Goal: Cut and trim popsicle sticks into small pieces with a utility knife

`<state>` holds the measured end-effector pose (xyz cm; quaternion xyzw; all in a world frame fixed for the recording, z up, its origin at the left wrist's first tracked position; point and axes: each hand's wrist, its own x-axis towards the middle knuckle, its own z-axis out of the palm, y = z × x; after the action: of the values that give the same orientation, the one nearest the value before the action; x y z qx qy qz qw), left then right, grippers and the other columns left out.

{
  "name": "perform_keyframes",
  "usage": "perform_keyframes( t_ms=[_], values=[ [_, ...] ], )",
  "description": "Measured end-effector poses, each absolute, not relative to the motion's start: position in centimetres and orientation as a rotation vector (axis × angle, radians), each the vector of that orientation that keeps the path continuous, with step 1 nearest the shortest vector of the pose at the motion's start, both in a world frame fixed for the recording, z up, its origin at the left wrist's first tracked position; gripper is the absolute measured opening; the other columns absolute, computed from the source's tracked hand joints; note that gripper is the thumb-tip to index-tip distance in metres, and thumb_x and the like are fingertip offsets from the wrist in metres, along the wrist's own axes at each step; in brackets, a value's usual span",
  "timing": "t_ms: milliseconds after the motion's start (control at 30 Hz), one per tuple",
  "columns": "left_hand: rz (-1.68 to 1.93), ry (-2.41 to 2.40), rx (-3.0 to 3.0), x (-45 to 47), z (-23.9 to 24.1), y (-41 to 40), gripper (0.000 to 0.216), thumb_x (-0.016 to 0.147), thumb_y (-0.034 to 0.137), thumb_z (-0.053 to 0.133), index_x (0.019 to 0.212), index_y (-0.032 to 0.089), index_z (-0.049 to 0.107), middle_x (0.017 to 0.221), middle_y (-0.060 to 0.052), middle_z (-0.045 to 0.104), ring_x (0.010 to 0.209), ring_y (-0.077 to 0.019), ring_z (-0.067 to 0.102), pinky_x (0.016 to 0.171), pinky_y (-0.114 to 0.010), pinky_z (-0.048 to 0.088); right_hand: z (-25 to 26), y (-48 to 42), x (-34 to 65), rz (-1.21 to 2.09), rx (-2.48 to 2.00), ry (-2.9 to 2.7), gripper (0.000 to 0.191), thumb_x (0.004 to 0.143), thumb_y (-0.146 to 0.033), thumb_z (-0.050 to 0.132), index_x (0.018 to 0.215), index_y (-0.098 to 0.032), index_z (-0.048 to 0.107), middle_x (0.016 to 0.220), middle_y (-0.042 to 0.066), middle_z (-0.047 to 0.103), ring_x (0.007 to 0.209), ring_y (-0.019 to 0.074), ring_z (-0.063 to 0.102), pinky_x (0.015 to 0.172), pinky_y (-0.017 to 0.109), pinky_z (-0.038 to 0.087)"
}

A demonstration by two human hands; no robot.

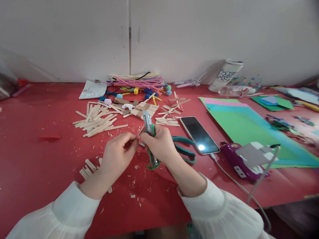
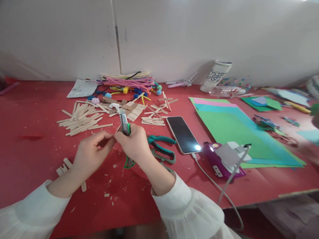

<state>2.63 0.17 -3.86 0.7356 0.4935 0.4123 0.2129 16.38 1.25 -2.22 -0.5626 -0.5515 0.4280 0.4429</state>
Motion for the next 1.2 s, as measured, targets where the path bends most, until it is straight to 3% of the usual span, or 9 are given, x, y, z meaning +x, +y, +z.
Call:
perform_keyframes(
  t_ms=[233,400,667,1000,1200],
  values=[
    [1.119,1.294,1.597,2.5,-4.2,1.1,0.02,0.077,0.034,0.054,0.063,0.019,0.055,0.05,0.003,0.056,0.047,-0.0112,0.052,0.049,-0.021,0.041,-1.9,0.9,16.2,1.242,-1.311,-1.301,0.014,0.067,-0.024,0.05,0.054,-0.02,0.046,0.037,-0.007,0.045,0.033,0.0085,0.045,0.039,0.02,0.036],
    [1.143,1.288,1.488,2.2,-4.2,1.4,0.024,0.078,0.04,0.055,0.07,0.017,0.059,0.062,-0.001,0.064,0.047,-0.0112,0.056,0.047,-0.022,0.045,-1.9,1.0,16.5,1.149,-1.362,-1.298,0.024,0.074,-0.034,0.053,0.056,-0.02,0.043,0.039,-0.007,0.045,0.034,0.0085,0.043,0.038,0.021,0.034],
    [1.179,1.295,1.618,2.4,-3.9,1.0,0.018,0.078,0.033,0.054,0.068,0.018,0.056,0.057,0.002,0.058,0.052,-0.0122,0.054,0.054,-0.023,0.044,-2.4,1.0,16.4,0.931,-1.381,-1.429,0.012,0.072,-0.03,0.057,0.075,-0.018,0.058,0.048,-0.006,0.05,0.044,0.0103,0.047,0.047,0.023,0.037],
    [1.16,1.349,1.846,2.4,-3.7,0.6,0.013,0.076,0.027,0.055,0.066,0.02,0.057,0.059,0.004,0.054,0.056,-0.0122,0.049,0.057,-0.022,0.038,-2.5,1.2,16.3,0.824,-1.484,-1.446,0.012,0.069,-0.031,0.056,0.067,-0.019,0.056,0.05,-0.006,0.045,0.048,0.0111,0.044,0.047,0.022,0.032],
    [1.15,1.308,1.809,2.7,-3.8,0.5,0.01,0.073,0.026,0.057,0.065,0.02,0.057,0.058,0.004,0.054,0.056,-0.012,0.047,0.056,-0.022,0.037,-2.6,1.3,16.3,0.848,-1.457,-1.429,0.011,0.064,-0.026,0.052,0.058,-0.02,0.045,0.048,-0.006,0.041,0.047,0.0101,0.04,0.046,0.022,0.032]
  ],
)
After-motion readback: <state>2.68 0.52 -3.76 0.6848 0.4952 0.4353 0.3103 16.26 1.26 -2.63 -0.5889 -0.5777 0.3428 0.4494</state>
